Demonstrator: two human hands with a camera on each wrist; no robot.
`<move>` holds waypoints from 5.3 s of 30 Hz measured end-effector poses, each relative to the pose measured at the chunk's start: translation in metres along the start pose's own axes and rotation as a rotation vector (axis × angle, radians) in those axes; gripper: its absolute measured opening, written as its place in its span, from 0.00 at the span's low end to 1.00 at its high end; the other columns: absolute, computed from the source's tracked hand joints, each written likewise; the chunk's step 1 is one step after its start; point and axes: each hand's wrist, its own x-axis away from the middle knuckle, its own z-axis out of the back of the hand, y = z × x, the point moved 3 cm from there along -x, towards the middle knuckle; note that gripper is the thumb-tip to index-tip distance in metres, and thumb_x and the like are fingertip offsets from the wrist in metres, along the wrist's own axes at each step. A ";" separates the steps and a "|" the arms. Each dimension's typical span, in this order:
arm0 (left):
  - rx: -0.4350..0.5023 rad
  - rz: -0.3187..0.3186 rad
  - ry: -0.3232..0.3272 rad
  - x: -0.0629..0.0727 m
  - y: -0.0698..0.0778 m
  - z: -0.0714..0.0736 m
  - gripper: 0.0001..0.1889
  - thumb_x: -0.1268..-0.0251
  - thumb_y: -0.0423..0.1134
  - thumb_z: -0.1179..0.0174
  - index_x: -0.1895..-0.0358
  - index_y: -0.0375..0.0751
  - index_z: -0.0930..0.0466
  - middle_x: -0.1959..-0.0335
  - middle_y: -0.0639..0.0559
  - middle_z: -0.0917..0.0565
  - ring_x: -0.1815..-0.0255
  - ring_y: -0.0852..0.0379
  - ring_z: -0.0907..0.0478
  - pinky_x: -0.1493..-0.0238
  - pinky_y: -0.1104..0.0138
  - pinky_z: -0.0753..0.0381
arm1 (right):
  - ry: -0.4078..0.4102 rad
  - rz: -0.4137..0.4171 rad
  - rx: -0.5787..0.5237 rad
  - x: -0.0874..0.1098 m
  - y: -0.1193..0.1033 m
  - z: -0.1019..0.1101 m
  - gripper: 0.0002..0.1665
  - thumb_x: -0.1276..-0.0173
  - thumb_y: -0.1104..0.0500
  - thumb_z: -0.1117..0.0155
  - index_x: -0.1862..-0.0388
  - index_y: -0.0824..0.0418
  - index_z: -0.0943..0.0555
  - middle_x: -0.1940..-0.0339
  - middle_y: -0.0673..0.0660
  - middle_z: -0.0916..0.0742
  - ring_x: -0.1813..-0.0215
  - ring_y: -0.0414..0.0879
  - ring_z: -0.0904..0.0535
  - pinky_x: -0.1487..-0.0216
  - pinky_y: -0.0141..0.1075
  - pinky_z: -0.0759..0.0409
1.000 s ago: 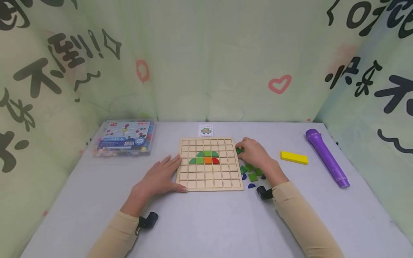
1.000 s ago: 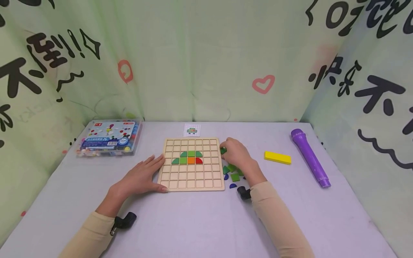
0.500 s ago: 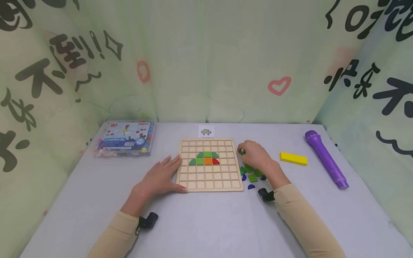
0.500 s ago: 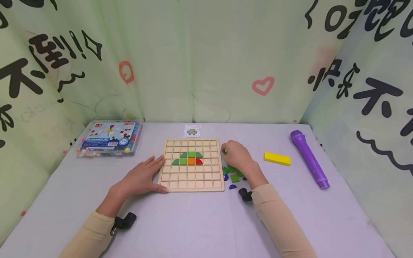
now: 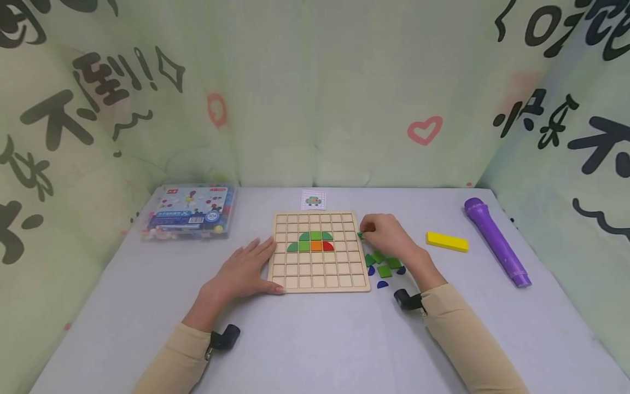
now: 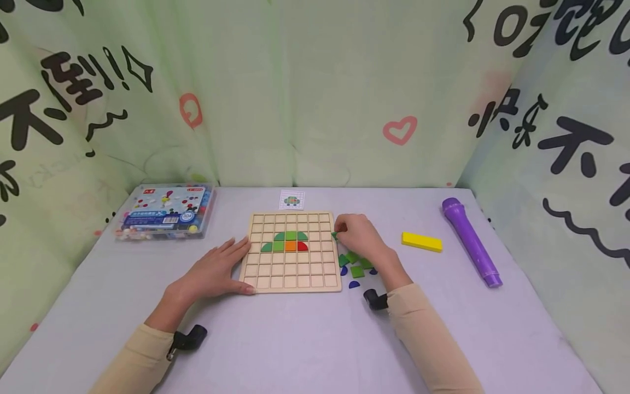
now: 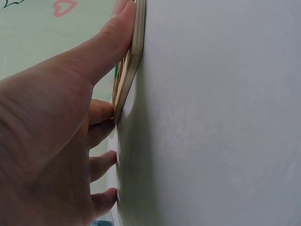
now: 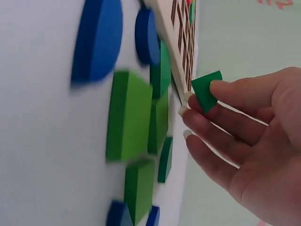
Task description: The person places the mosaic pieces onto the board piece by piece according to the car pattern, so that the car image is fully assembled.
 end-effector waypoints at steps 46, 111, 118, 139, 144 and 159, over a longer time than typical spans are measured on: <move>0.010 0.003 -0.008 -0.001 -0.003 -0.002 0.61 0.55 0.73 0.33 0.21 0.43 0.48 0.18 0.50 0.47 0.18 0.38 0.52 0.22 0.39 0.48 | -0.047 -0.002 0.137 0.018 0.017 0.014 0.16 0.32 0.66 0.43 0.51 0.62 0.13 0.61 0.55 0.13 0.62 0.48 0.23 0.61 0.36 0.22; 0.011 0.006 -0.009 -0.004 -0.009 -0.006 0.62 0.56 0.76 0.35 0.20 0.46 0.49 0.18 0.53 0.48 0.17 0.41 0.53 0.21 0.40 0.49 | -0.124 0.232 -0.100 -0.009 -0.105 -0.077 0.04 0.38 0.66 0.32 0.69 0.58 0.15 0.71 0.49 0.14 0.68 0.41 0.23 0.64 0.32 0.22; 0.010 0.003 -0.006 -0.006 -0.008 -0.005 0.62 0.56 0.77 0.36 0.20 0.47 0.49 0.18 0.53 0.48 0.17 0.41 0.53 0.22 0.40 0.48 | -0.118 0.224 -0.090 -0.013 -0.114 -0.081 0.04 0.38 0.65 0.32 0.69 0.56 0.14 0.71 0.49 0.13 0.69 0.41 0.22 0.64 0.31 0.22; 0.014 0.008 -0.013 -0.004 -0.007 -0.006 0.62 0.56 0.76 0.35 0.20 0.47 0.50 0.18 0.53 0.49 0.17 0.41 0.54 0.21 0.40 0.48 | -0.149 0.250 0.048 -0.009 -0.114 -0.086 0.11 0.36 0.62 0.32 0.55 0.57 0.11 0.64 0.49 0.11 0.70 0.39 0.23 0.66 0.30 0.22; 0.018 0.008 -0.005 -0.004 -0.008 -0.005 0.62 0.56 0.77 0.35 0.20 0.48 0.50 0.18 0.53 0.49 0.17 0.41 0.54 0.21 0.40 0.48 | -0.138 0.254 0.056 -0.008 -0.114 -0.086 0.11 0.37 0.63 0.32 0.56 0.56 0.11 0.65 0.48 0.12 0.71 0.39 0.24 0.68 0.29 0.23; 0.017 0.009 -0.012 -0.004 -0.006 -0.005 0.62 0.56 0.76 0.36 0.20 0.47 0.50 0.18 0.53 0.49 0.17 0.42 0.54 0.21 0.40 0.49 | -0.123 0.227 0.039 -0.001 -0.111 -0.078 0.11 0.36 0.63 0.33 0.56 0.58 0.12 0.68 0.49 0.13 0.72 0.40 0.24 0.69 0.32 0.24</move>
